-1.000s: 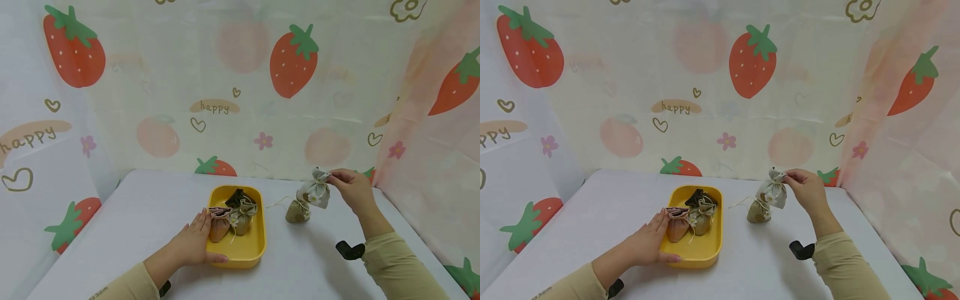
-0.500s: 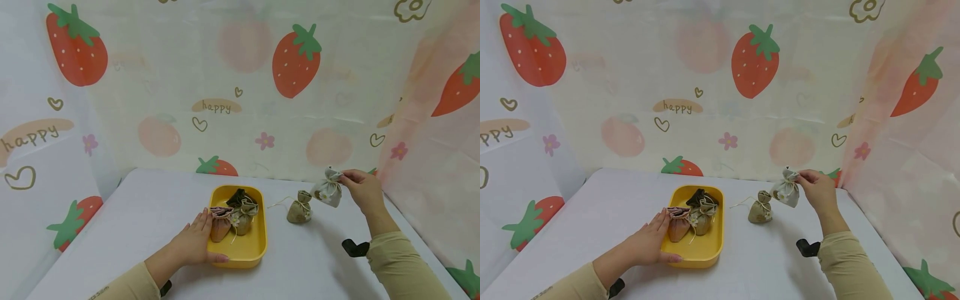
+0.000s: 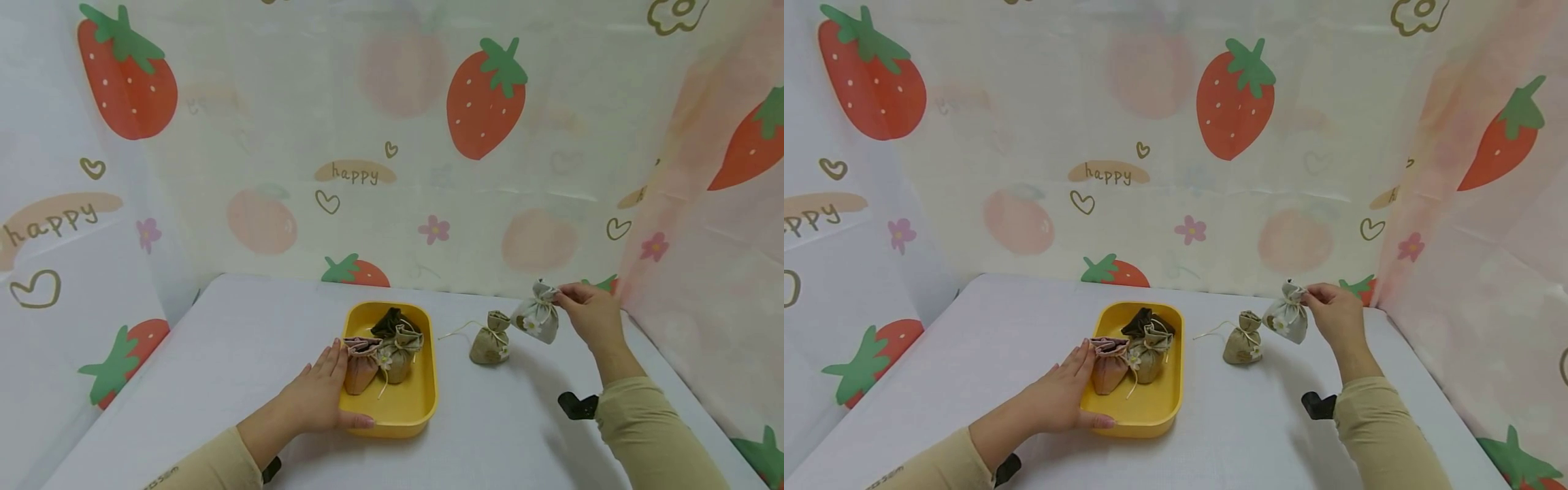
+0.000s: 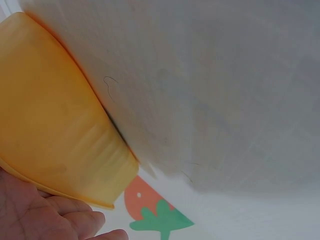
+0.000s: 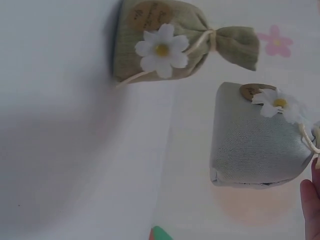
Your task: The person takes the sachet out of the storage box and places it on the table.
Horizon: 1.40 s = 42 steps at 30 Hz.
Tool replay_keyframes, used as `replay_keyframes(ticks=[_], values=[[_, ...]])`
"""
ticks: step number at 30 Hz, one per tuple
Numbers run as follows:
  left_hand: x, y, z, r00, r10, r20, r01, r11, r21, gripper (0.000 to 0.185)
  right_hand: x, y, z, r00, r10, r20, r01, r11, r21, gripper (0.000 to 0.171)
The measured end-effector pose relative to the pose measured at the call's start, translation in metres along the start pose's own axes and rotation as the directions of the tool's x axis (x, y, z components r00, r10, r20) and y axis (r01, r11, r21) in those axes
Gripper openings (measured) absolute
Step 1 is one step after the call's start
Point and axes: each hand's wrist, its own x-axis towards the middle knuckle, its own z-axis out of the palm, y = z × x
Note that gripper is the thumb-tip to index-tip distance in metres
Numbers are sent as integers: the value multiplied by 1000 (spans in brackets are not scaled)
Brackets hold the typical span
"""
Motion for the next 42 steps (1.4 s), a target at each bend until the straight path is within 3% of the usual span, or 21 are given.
replay_keyframes(ticks=[11, 25, 33, 42], values=[[1, 0, 1, 1000, -6, 2, 6, 1000, -6, 128, -2, 13, 16, 999, 26, 44, -20, 991, -132, 16], [3, -2, 1, 1000, -4, 12, 4, 1000, -4, 130, -9, 24, 28, 990, 78, 116, -51, 974, -219, 15], [2, -2, 1, 1000, -3, 14, 3, 1000, -4, 129, -12, 29, 30, 975, 128, 180, -92, 976, -198, 18], [3, -3, 3, 1000, -7, 18, 7, 1000, -8, 131, -17, 35, 32, 949, 202, 243, -184, 978, -95, 27]])
